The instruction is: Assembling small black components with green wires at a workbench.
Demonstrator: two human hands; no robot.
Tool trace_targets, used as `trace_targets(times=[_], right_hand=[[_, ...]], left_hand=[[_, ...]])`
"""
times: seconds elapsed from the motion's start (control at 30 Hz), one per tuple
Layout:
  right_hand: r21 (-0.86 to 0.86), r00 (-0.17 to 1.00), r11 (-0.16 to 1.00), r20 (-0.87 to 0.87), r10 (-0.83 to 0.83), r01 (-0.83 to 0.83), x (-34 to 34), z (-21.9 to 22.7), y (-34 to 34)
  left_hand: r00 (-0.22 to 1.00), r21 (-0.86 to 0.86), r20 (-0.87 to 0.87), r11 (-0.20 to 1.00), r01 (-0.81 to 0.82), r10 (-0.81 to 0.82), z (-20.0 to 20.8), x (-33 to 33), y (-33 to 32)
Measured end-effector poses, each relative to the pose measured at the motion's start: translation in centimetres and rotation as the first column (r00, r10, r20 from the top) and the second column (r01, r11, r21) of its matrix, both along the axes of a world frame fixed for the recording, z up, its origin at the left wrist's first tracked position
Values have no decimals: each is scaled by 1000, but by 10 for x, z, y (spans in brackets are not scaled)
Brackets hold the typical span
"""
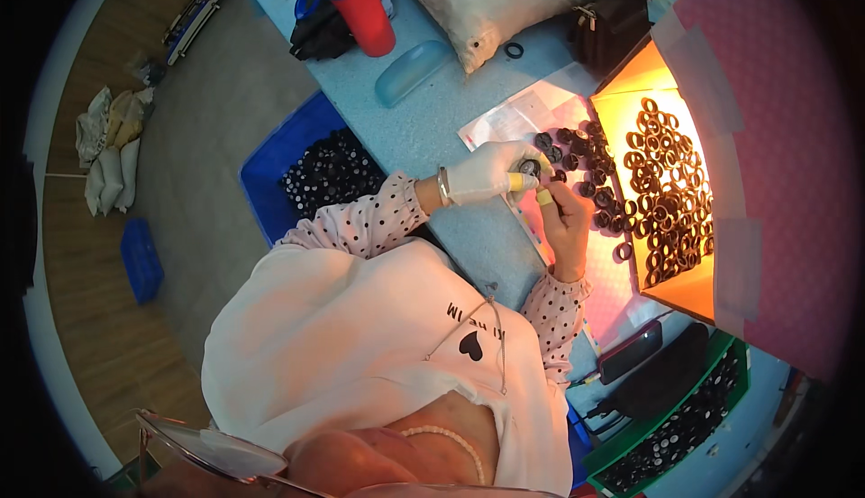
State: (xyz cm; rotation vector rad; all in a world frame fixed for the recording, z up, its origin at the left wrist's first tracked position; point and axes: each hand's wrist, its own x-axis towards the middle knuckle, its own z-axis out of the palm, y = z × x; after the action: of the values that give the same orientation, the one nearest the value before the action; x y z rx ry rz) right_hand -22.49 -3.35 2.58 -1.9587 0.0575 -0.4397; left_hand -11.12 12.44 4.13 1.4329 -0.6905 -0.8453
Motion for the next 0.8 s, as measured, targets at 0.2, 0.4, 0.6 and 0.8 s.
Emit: trace_targets(times=[0.2,0.4,0.6,0.8], right_hand=[[-98,1000,995,29,8,-6,0,-6,-5],[4,990,995,95,101,-102,9,-4,-3],[21,989,992,80,125,-127,2,-1,-6],[-43,988,988,48,147,-145,-2,4,-2]], left_hand=[[902,227,417,974,19,-115,16,12,3],[995,55,-91,997,53,-48,14,12,8],[977,-42,-121,984,175,-178,13,14,8],[976,162,147,977,137,-162,12,14,12]])
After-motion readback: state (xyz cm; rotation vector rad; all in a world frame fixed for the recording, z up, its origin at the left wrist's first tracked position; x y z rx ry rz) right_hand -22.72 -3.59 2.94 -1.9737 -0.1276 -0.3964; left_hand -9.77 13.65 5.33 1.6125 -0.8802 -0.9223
